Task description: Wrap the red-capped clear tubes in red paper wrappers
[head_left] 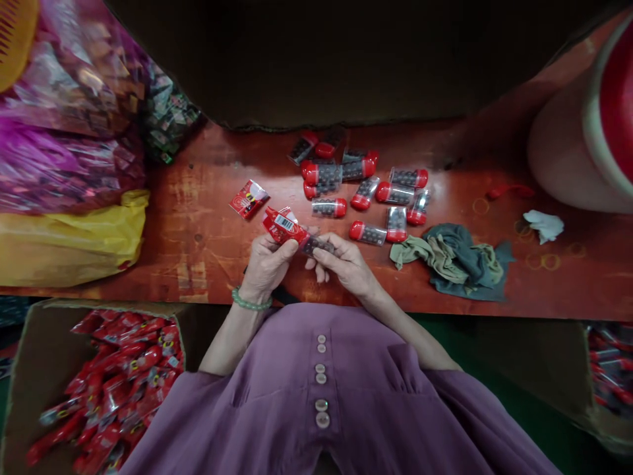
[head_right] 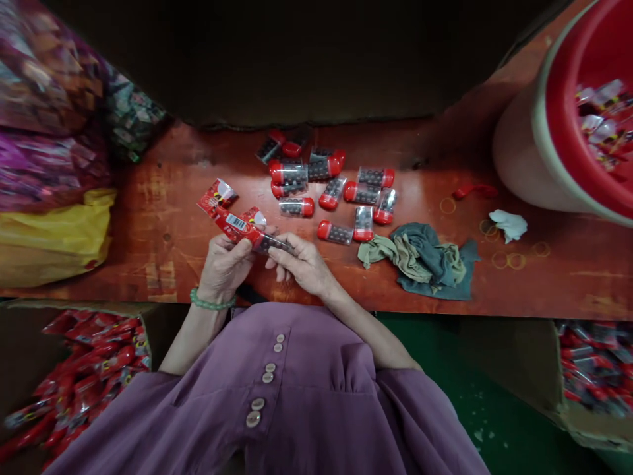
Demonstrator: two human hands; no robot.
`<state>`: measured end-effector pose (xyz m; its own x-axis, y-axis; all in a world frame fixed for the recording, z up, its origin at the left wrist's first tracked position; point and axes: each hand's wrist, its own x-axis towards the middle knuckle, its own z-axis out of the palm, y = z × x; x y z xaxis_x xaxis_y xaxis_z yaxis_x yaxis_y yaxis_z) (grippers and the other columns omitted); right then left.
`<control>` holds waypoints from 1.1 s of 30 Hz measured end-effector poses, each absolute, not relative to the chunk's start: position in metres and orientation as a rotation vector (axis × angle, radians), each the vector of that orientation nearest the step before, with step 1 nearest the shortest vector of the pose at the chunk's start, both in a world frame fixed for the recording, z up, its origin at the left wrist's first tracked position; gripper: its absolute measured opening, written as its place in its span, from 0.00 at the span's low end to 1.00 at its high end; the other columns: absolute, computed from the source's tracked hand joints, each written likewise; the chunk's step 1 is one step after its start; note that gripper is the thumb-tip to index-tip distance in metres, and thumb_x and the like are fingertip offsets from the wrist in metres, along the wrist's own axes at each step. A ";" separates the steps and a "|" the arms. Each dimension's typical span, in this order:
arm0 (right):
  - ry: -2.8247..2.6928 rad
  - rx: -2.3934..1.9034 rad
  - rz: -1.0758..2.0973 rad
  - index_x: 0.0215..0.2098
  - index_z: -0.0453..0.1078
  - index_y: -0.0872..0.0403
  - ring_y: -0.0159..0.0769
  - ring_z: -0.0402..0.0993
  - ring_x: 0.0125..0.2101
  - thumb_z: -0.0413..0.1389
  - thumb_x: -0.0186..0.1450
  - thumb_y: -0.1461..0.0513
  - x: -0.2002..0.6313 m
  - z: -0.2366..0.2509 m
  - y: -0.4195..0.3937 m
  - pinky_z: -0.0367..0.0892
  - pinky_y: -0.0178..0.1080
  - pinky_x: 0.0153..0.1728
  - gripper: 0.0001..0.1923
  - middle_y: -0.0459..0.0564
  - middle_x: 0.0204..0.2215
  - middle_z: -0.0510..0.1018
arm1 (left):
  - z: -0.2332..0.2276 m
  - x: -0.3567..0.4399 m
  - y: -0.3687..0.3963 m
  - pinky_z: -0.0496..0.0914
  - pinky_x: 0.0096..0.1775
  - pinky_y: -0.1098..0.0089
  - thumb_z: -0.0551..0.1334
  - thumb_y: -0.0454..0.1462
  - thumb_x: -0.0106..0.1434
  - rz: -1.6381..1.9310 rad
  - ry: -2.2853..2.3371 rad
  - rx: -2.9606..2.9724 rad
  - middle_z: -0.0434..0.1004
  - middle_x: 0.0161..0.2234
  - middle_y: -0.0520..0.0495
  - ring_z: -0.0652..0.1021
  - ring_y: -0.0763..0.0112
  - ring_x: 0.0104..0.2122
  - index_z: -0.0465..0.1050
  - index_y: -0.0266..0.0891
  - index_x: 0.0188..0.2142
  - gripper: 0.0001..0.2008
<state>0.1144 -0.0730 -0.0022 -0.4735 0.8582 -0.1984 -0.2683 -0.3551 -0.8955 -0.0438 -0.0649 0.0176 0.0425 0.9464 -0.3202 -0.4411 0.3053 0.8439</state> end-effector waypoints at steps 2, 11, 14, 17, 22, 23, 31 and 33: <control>-1.067 -0.913 1.882 0.41 0.65 0.53 0.23 0.69 0.18 0.57 0.68 0.49 0.111 -0.001 -0.071 0.63 0.28 0.19 0.17 0.43 0.29 0.78 | 0.018 -0.045 -0.063 0.78 0.44 0.61 0.77 0.46 0.47 1.206 1.007 0.618 0.85 0.35 0.41 0.84 0.58 0.37 0.83 0.38 0.33 0.18; -1.636 -1.135 1.127 0.47 0.66 0.52 0.32 0.75 0.29 0.52 0.71 0.56 0.100 -0.003 -0.072 0.71 0.36 0.33 0.10 0.50 0.35 0.79 | 0.015 -0.040 -0.055 0.78 0.41 0.67 0.78 0.46 0.47 1.311 0.976 0.564 0.84 0.31 0.44 0.83 0.64 0.34 0.83 0.38 0.30 0.16; -1.597 -1.167 1.162 0.45 0.65 0.51 0.32 0.75 0.28 0.51 0.71 0.53 0.098 -0.002 -0.071 0.71 0.35 0.30 0.11 0.50 0.34 0.79 | 0.015 -0.038 -0.052 0.77 0.30 0.71 0.76 0.47 0.49 1.273 0.904 0.589 0.84 0.32 0.44 0.81 0.69 0.26 0.82 0.38 0.31 0.16; -1.393 -1.030 1.564 0.44 0.62 0.51 0.25 0.67 0.18 0.49 0.73 0.51 0.095 0.002 -0.070 0.66 0.31 0.22 0.13 0.42 0.27 0.74 | 0.017 -0.038 -0.050 0.69 0.18 0.74 0.74 0.47 0.53 1.231 0.886 0.621 0.84 0.32 0.43 0.72 0.77 0.15 0.81 0.36 0.32 0.16; -1.566 -1.131 1.304 0.47 0.64 0.52 0.27 0.71 0.20 0.50 0.73 0.53 0.091 0.003 -0.064 0.69 0.32 0.25 0.12 0.45 0.29 0.77 | 0.018 -0.038 -0.046 0.73 0.23 0.74 0.75 0.48 0.51 1.277 0.950 0.600 0.84 0.30 0.45 0.78 0.73 0.21 0.81 0.37 0.32 0.17; -1.646 -1.158 1.185 0.49 0.64 0.53 0.29 0.73 0.22 0.50 0.73 0.54 0.091 0.001 -0.063 0.70 0.33 0.27 0.13 0.48 0.32 0.79 | 0.017 -0.038 -0.045 0.75 0.27 0.73 0.76 0.48 0.50 1.286 0.971 0.588 0.84 0.30 0.45 0.80 0.71 0.24 0.82 0.38 0.32 0.17; -1.688 -1.221 1.113 0.48 0.65 0.53 0.34 0.77 0.28 0.49 0.72 0.51 0.088 -0.009 -0.055 0.72 0.36 0.30 0.15 0.51 0.34 0.79 | 0.011 -0.039 -0.036 0.77 0.32 0.73 0.78 0.49 0.43 1.277 1.044 0.469 0.82 0.26 0.49 0.81 0.70 0.26 0.81 0.38 0.28 0.19; -1.500 -1.132 1.468 0.42 0.64 0.52 0.28 0.69 0.19 0.48 0.72 0.49 0.088 -0.006 -0.052 0.67 0.33 0.23 0.15 0.44 0.26 0.74 | 0.011 -0.040 -0.038 0.76 0.27 0.72 0.77 0.50 0.46 1.236 1.049 0.477 0.82 0.26 0.48 0.79 0.71 0.22 0.80 0.37 0.28 0.20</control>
